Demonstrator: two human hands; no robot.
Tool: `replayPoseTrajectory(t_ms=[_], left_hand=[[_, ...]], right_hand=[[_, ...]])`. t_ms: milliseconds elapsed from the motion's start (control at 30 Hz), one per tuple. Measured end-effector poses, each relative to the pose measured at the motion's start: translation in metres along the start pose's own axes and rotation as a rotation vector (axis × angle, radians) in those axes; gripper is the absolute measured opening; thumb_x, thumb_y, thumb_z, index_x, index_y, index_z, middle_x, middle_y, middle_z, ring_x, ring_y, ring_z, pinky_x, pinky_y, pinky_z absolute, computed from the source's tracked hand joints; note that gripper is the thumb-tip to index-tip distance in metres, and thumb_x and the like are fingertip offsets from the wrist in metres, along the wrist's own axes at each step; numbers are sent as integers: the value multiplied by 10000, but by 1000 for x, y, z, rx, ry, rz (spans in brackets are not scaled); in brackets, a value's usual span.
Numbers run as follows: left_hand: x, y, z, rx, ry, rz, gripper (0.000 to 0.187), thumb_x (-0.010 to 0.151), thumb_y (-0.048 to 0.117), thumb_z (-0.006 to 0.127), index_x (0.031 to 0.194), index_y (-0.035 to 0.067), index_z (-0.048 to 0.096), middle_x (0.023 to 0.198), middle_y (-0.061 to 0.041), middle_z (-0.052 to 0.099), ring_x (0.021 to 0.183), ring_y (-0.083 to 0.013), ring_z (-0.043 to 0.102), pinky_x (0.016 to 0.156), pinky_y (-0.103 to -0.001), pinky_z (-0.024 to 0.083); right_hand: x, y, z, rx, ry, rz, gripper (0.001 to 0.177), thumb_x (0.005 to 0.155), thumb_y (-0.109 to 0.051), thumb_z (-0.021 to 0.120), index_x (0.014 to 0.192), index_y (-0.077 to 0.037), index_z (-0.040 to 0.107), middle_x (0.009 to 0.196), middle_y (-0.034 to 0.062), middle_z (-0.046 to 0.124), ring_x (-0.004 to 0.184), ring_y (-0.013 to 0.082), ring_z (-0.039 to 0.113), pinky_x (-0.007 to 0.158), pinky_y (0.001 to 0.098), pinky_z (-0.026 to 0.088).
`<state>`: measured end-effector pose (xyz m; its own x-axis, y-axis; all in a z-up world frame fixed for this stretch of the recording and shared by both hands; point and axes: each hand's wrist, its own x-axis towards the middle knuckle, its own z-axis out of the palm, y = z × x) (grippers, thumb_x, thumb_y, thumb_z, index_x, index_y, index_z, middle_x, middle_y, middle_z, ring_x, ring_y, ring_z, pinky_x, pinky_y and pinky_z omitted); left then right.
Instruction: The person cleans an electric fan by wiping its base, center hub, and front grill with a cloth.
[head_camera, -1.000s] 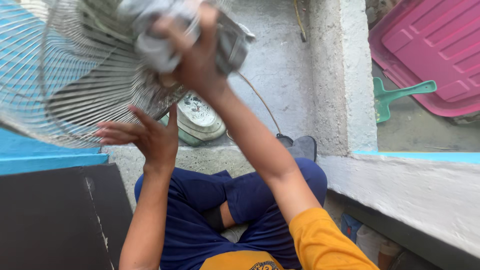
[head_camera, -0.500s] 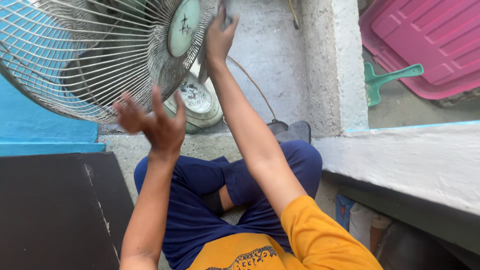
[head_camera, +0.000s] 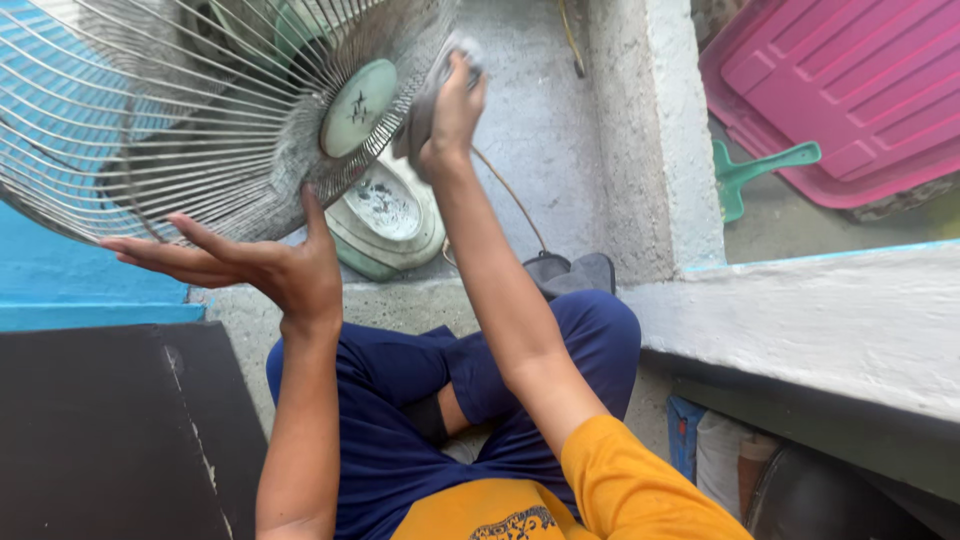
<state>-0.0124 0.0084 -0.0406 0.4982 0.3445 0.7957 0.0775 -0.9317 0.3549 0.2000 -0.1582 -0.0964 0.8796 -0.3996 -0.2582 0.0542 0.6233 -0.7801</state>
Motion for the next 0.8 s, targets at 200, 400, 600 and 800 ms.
replayPoseTrajectory(t_ms=[200, 400, 600, 800], left_hand=[[-20, 13, 9, 29, 45, 41, 1122, 1019, 512, 819, 1695, 282, -47, 1686, -162, -247, 1577, -409, -188, 1257, -680, -10], [-69, 49, 5, -677, -297, -134, 639, 1009, 105, 764, 1499, 76, 356, 1477, -144, 474, 1417, -314, 500, 1178, -433, 412], [-112, 32, 29, -1008, -501, -571, 578, 1034, -1, 622, 1558, 14, 378, 1505, -147, 493, 1406, -250, 501, 1154, -405, 424], [-146, 11, 52, -1069, -872, -1202, 580, 978, 140, 595, 1507, 96, 362, 1384, -70, 581, 1061, -187, 677, 840, -332, 590]], right_hand=[[-57, -104, 59, 82, -245, -448, 354, 1149, -323, 496, 1212, 12, 595, 1153, 148, 616, 1071, 204, 578, 987, 396, 477], [-151, -88, 38, -551, -421, -1288, 370, 1000, -69, 660, 1333, -34, 503, 1275, 154, 567, 1327, 395, 429, 1142, 545, 313], [-156, -3, -42, -838, -868, -1032, 535, 727, -17, 697, 1247, -140, 673, 1253, 166, 597, 1191, 395, 560, 1033, 490, 500], [-62, 85, -124, -850, -570, -324, 487, 879, -58, 621, 1363, -104, 599, 1180, 169, 656, 1002, 280, 657, 804, 337, 570]])
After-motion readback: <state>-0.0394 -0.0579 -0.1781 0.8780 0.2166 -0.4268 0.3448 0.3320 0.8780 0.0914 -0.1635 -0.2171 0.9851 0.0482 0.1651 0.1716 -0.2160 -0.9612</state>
